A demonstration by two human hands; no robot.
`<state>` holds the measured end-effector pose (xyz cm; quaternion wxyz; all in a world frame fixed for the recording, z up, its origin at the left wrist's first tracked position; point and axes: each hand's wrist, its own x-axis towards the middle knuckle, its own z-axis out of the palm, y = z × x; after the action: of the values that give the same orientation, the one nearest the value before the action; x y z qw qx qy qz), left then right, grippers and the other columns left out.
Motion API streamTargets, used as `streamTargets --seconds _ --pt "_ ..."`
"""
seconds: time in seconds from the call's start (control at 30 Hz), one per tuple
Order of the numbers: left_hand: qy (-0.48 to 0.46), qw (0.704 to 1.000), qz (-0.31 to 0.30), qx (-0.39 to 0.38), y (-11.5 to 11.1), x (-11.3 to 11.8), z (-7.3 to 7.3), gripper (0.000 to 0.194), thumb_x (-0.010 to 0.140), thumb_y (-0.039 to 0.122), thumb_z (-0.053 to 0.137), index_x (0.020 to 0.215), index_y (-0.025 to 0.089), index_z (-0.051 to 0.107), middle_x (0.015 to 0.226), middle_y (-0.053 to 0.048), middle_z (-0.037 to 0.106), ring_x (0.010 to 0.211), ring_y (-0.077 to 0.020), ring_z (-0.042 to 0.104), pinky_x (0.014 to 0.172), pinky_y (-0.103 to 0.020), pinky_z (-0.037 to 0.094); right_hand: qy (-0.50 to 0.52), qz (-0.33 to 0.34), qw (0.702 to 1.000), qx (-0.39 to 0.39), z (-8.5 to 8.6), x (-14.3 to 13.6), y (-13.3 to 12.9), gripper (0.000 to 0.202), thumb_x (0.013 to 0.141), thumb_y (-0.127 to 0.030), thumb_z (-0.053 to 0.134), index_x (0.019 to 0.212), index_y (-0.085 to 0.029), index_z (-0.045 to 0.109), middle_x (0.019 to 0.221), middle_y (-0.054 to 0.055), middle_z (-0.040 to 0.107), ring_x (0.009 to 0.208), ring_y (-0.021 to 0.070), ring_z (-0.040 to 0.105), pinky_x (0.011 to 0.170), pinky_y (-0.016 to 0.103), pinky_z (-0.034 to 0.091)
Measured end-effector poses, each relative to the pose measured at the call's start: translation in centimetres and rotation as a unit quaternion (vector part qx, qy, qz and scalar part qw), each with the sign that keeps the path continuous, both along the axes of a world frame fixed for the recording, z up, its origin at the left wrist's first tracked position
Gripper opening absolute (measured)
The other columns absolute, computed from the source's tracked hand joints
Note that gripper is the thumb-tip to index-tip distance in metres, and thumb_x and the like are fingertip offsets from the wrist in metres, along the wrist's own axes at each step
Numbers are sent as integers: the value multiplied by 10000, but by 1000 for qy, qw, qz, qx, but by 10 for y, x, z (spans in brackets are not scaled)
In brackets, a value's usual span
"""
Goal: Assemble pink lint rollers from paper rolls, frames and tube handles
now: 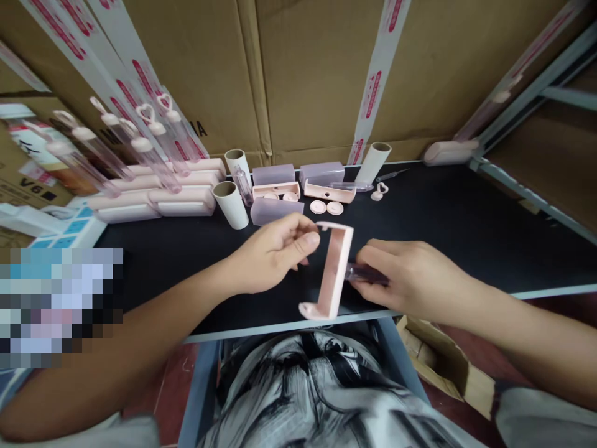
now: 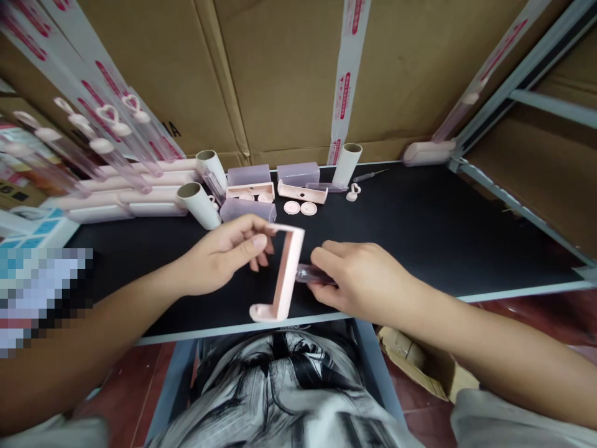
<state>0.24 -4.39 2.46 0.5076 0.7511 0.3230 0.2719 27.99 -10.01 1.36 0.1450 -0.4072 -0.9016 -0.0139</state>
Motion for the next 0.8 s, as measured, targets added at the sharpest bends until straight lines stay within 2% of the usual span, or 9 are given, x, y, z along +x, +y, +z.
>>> streamTargets --seconds 0.13,0.23,0.3,0.37,0.5,0.57,0.67,0.73,0.8 --pt "-76 962 -169 -202 -8 8 -2 441 1076 624 624 1201 201 631 970 -63 766 899 -191 782 823 -313 625 112 56 991 45 -13 -11 4 171 1031 -332 654 955 -181 630 821 35 681 602 141 598 565 262 405" --pt "-94 931 -204 -289 -8 5 -3 466 1025 637 703 1215 222 611 964 -67 784 821 -200 799 729 -296 599 167 84 982 -16 -16 -19 12 184 1030 -357 680 1004 -180 637 809 29 702 628 144 625 591 244 440" --pt "-84 929 -208 -295 -6 2 -5 479 990 639 750 1173 219 610 947 -65 779 780 -193 784 684 -284 572 177 107 975 -82 -14 -22 16 194 1053 -370 668 999 -186 641 793 29 717 639 148 638 608 242 451" --pt "-80 941 -195 -263 -6 1 -7 488 975 657 760 1075 202 615 843 -39 737 703 -162 727 628 -265 517 174 129 968 -123 -11 -25 18 213 1090 -384 629 1026 -184 663 835 52 756 679 163 669 648 255 478" --pt "-85 961 -153 -214 -13 4 -10 532 964 705 744 965 194 596 718 6 639 595 -124 612 557 -258 454 160 138 969 -131 -10 -25 18 244 1120 -398 580 1070 -180 676 922 87 791 754 187 713 702 275 503" --pt "-122 969 -101 -190 -16 1 -6 504 965 682 757 995 206 596 698 21 616 568 -120 579 559 -270 475 158 77 976 -127 -11 -15 18 224 1100 -394 590 997 -201 634 819 45 745 660 169 663 636 265 464" --pt "-187 979 17 -79 -13 -11 7 385 1006 583 738 1056 229 596 709 31 602 575 -135 574 596 -305 516 176 -89 975 -102 -15 11 19 250 1044 -390 624 870 -246 516 641 -38 592 518 142 531 549 263 371" --pt "-120 989 80 29 -7 -22 16 303 1055 526 665 1053 228 612 770 7 642 652 -159 624 663 -329 542 179 -155 968 -82 -16 29 20 299 1021 -418 642 834 -259 471 609 -54 531 507 141 491 550 275 349" --pt "57 986 94 123 0 -31 21 240 1085 451 598 1037 222 654 850 -20 702 751 -186 668 728 -348 536 176 -172 966 -74 -16 43 19 308 1018 -454 646 841 -260 484 610 -57 514 509 141 469 555 283 343"
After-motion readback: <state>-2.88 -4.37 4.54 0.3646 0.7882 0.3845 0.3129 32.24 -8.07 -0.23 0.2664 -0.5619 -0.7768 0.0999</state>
